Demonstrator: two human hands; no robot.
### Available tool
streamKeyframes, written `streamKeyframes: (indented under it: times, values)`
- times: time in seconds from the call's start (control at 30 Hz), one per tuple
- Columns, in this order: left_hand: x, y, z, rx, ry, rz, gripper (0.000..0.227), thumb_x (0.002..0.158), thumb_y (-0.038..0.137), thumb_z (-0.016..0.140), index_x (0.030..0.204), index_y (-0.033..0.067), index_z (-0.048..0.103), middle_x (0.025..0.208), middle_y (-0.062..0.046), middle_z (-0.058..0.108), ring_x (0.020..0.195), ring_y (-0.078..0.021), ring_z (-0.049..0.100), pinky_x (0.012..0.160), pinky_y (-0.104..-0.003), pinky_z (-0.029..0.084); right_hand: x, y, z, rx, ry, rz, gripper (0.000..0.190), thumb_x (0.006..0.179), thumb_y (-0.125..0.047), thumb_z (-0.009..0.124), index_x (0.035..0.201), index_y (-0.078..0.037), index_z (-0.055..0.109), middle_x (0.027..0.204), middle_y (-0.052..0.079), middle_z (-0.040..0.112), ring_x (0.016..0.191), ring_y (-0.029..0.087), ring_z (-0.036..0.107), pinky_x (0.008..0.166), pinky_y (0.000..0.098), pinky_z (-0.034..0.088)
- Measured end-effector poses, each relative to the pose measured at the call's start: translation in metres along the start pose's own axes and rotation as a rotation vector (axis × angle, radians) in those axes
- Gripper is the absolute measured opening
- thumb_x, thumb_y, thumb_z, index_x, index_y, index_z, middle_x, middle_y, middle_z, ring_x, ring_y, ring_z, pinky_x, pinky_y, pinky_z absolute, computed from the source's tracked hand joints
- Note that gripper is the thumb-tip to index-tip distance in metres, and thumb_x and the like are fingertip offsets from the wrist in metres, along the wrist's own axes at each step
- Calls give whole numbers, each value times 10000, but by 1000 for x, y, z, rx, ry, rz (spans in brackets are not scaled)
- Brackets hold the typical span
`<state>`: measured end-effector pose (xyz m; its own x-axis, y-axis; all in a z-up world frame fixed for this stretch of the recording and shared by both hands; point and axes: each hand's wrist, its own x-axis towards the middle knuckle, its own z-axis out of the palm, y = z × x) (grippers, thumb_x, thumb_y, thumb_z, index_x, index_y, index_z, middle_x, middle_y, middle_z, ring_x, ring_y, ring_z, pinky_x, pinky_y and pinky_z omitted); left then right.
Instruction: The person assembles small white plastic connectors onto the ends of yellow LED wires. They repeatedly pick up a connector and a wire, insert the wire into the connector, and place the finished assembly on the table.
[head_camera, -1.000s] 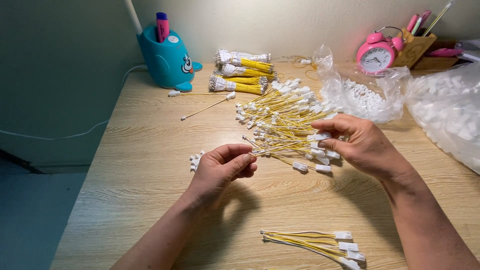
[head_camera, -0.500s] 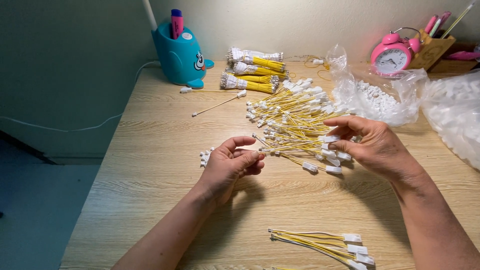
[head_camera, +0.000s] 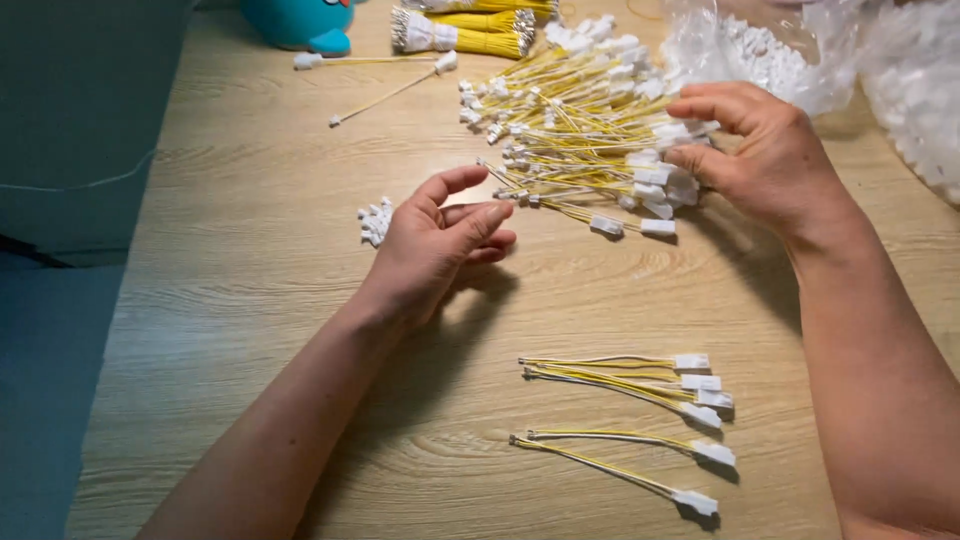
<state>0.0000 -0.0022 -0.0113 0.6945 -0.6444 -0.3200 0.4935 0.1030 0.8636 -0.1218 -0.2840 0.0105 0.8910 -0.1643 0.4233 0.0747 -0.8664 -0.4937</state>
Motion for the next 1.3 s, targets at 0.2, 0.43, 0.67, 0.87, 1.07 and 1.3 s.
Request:
streamKeyframes:
  times: [0.2, 0.43, 0.67, 0.87, 1.07, 1.3]
  values:
    - [-6, 2, 2, 71, -51, 21, 443, 780, 91, 714, 1204, 63, 589, 947, -127, 649, 709, -205, 670, 677, -297, 591, -26, -64, -29, 66, -298, 130, 138, 814, -82, 743, 946, -43, 742, 849, 69, 721, 745, 132, 645, 674, 239, 488]
    - [-7, -4, 2, 116, -117, 35, 331, 847, 41, 649, 1175, 51, 611, 984, -150, 706, 732, -214, 673, 695, -302, 580, -98, -52, -26, -209, -753, 252, 235, 762, -471, 718, 916, -297, 748, 862, -140, 771, 782, 81, 711, 678, 264, 502]
    - [-11, -3, 4, 168, -138, 53, 291, 862, 81, 637, 1152, 61, 635, 998, -137, 717, 737, -191, 679, 658, -273, 549, -114, -35, -14, -43, -597, 54, 133, 806, -347, 705, 804, -217, 735, 777, -72, 721, 666, 100, 691, 608, 246, 516]
    - [-8, -9, 5, 347, -246, 160, 336, 871, 176, 635, 1194, 82, 639, 1055, -70, 709, 882, -108, 633, 766, -224, 510, -80, -53, -23, -221, -531, 381, 106, 754, -329, 734, 800, -240, 771, 653, -107, 766, 580, 48, 648, 599, 226, 497]
    - [-15, 2, 7, 444, -261, 39, 378, 909, 296, 577, 1208, 77, 651, 823, -27, 601, 629, -88, 523, 518, -227, 448, -32, -69, -22, -166, -374, 279, 79, 752, -236, 769, 760, -158, 755, 593, -58, 717, 540, 48, 596, 548, 217, 464]
    - [-8, 11, -5, 364, -89, 40, 138, 907, 160, 669, 879, 29, 703, 688, -91, 625, 546, -143, 556, 416, -245, 404, -17, -59, -9, 275, -191, 309, 57, 793, -55, 746, 844, -31, 750, 620, 51, 688, 556, 91, 595, 522, 223, 481]
